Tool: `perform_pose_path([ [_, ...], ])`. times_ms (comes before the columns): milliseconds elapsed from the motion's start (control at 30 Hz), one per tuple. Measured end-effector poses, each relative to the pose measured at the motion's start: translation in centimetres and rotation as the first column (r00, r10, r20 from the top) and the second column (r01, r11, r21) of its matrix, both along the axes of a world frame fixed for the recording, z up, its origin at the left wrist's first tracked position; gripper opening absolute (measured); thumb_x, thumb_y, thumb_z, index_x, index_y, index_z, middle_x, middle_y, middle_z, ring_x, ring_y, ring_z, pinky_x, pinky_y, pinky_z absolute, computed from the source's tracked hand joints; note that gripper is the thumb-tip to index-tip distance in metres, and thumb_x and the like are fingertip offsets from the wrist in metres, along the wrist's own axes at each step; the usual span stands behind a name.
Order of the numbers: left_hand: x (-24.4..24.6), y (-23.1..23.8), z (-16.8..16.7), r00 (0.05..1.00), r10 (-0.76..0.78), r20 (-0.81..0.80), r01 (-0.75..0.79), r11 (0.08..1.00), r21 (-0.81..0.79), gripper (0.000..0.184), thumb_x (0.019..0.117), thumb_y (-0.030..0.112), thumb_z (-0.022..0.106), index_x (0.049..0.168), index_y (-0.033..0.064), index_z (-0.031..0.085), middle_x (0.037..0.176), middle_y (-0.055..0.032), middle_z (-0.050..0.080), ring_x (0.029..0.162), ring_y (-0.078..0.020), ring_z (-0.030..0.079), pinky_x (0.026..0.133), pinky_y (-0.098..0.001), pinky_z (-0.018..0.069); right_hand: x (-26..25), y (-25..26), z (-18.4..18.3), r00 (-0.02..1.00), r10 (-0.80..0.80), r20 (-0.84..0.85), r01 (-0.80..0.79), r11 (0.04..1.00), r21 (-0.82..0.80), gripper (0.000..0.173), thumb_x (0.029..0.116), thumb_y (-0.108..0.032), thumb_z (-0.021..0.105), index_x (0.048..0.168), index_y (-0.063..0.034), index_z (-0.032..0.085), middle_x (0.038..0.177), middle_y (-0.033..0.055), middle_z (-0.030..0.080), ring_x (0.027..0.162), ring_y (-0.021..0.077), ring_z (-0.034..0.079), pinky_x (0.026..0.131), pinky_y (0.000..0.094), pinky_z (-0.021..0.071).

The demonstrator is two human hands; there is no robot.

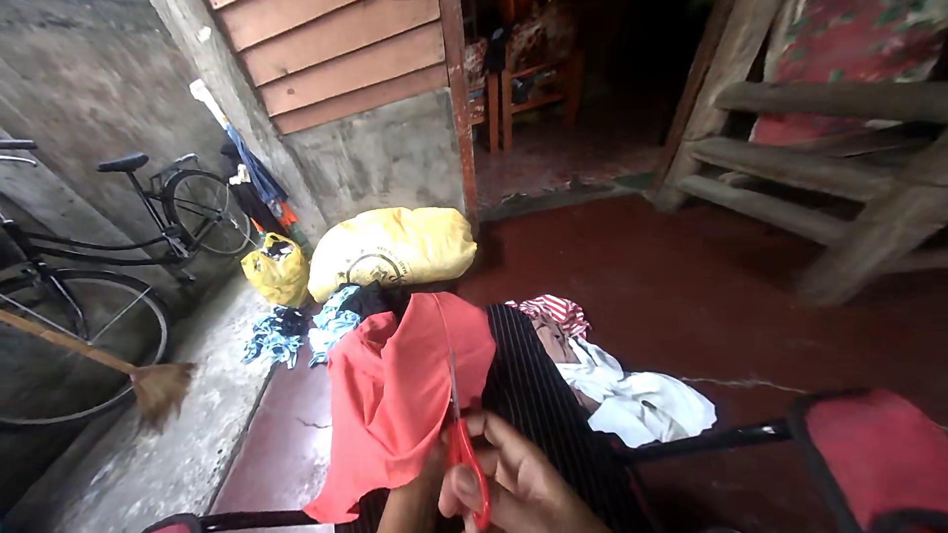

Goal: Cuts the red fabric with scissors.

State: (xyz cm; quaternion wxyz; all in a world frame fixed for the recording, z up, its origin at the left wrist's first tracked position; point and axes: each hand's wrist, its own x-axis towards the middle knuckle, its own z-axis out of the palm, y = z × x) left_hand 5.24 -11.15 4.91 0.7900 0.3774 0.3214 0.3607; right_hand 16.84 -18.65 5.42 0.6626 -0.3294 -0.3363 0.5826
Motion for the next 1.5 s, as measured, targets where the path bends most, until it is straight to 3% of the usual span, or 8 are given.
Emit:
perform_pose_path([
  [33, 1.9, -0.7, 3.2, 0.961, 0.153, -0.231, -0.196, 0.964, -0.178, 0.037, 0.1025, 0.002, 0.038, 0.069, 0.0107, 0.052, 0.058, 0.0017, 0.055, 0.055, -0.0002, 0.053, 0.066, -0.0139, 0.049, -0.1, 0.1, -0.1, 1.0, -0.014, 0.015, 0.014, 1.0, -0.009, 0.031, 0.0991, -0.009, 0.065, 0.125, -0.005, 0.047, 0.095, 0.0075, 0.069, 0.078, 0.021, 0.071, 0.066, 0.0416, 0.0641],
  [133, -0.8, 0.8, -3.5, 0.991, -0.047, 0.127, 0.011, 0.963, 0.269, 0.031, 0.1067, 0.007, 0.037, 0.095, 0.006, 0.065, 0.082, 0.0036, 0.069, 0.082, 0.002, 0.065, 0.08, -0.0155, 0.0535, -0.3, 0.4, -0.4, 1.0, -0.008, 0.026, 0.008, 1.0, -0.018, 0.031, 0.0985, -0.007, 0.065, 0.124, -0.0046, 0.048, 0.093, 0.0075, 0.069, 0.077, 0.0209, 0.071, 0.066, 0.0415, 0.064],
  [300, -3.3, 0.9, -5.4, 0.979, 0.042, -0.199, 0.046, 0.907, 0.419, 0.022, 0.104, 0.009, 0.045, 0.098, 0.0019, 0.065, 0.084, 0.0037, 0.068, 0.082, 0.0012, 0.065, 0.079, -0.0179, 0.0545, -0.1, 0.4, -0.3, 1.0, 0.03, -0.005, -0.03, 0.999, -0.026, 0.031, 0.103, -0.014, 0.059, 0.128, -0.0054, 0.045, 0.095, 0.009, 0.069, 0.077, 0.0225, 0.071, 0.071, 0.0437, 0.0644],
  [500, -1.5, 0.5, -1.8, 0.992, 0.042, -0.115, -0.016, 0.974, 0.224, 0.028, 0.0945, -0.005, 0.047, 0.075, 0.0097, 0.061, 0.065, 0.0088, 0.063, 0.065, 0.0062, 0.06, 0.07, -0.012, 0.0519, -0.2, 0.1, -0.3, 0.998, 0.046, 0.037, -0.047, 0.999, 0.015, 0.031, 0.1021, -0.014, 0.061, 0.127, -0.0062, 0.045, 0.097, 0.0083, 0.069, 0.081, 0.0223, 0.071, 0.072, 0.0438, 0.0641],
  [667, -1.4, -1.4, -1.6, 0.996, 0.091, -0.005, -0.083, 0.927, 0.367, 0.023, 0.103, -0.002, 0.039, 0.094, 0.0009, 0.06, 0.079, 0.0046, 0.067, 0.078, 0.0043, 0.063, 0.078, -0.0135, 0.0525, -0.4, 0.2, -0.4, 0.999, 0.028, 0.047, -0.029, 0.999, 0.018, 0.033, 0.0983, -0.008, 0.066, 0.125, -0.0058, 0.047, 0.094, 0.0064, 0.07, 0.082, 0.0215, 0.073, 0.071, 0.0425, 0.0647],
  [867, -3.7, -0.8, -3.0, 0.996, -0.082, 0.02, 0.075, 0.969, 0.236, 0.027, 0.1045, 0.008, 0.047, 0.095, 0.0165, 0.071, 0.087, 0.0097, 0.072, 0.084, 0.0028, 0.066, 0.082, -0.0186, 0.0544, -0.2, 0.3, -0.2, 0.997, 0.064, 0.03, -0.065, 0.997, 0.049, 0.031, 0.1031, -0.014, 0.058, 0.129, -0.0055, 0.044, 0.099, 0.0086, 0.068, 0.082, 0.0227, 0.071, 0.074, 0.0452, 0.0639],
  [1200, -4.1, 0.0, -5.3, 0.997, 0.002, 0.078, -0.024, 0.958, 0.285, 0.02, 0.0968, 0.0, 0.058, 0.093, 0.0125, 0.073, 0.086, 0.007, 0.073, 0.083, 0.0015, 0.067, 0.082, -0.019, 0.0553, -0.4, 0.5, -0.3, 0.998, 0.063, 0.014, -0.064, 0.998, 0.027, 0.029, 0.103, -0.014, 0.059, 0.127, -0.0064, 0.045, 0.097, 0.0081, 0.069, 0.079, 0.0218, 0.071, 0.073, 0.0438, 0.0642],
  [1500, -4.1, 1.0, -5.4, 0.919, -0.227, 0.322, 0.147, 0.956, 0.254, 0.02, 0.0982, 0.005, 0.06, 0.095, 0.0145, 0.077, 0.088, 0.0069, 0.075, 0.083, 0.0027, 0.068, 0.082, -0.0155, 0.0545, -0.9, 0.8, -0.7, 0.998, 0.03, 0.056, -0.028, 0.999, -0.022, 0.031, 0.0988, -0.009, 0.066, 0.123, -0.0065, 0.047, 0.092, 0.0067, 0.068, 0.078, 0.0215, 0.072, 0.068, 0.0429, 0.065],
])
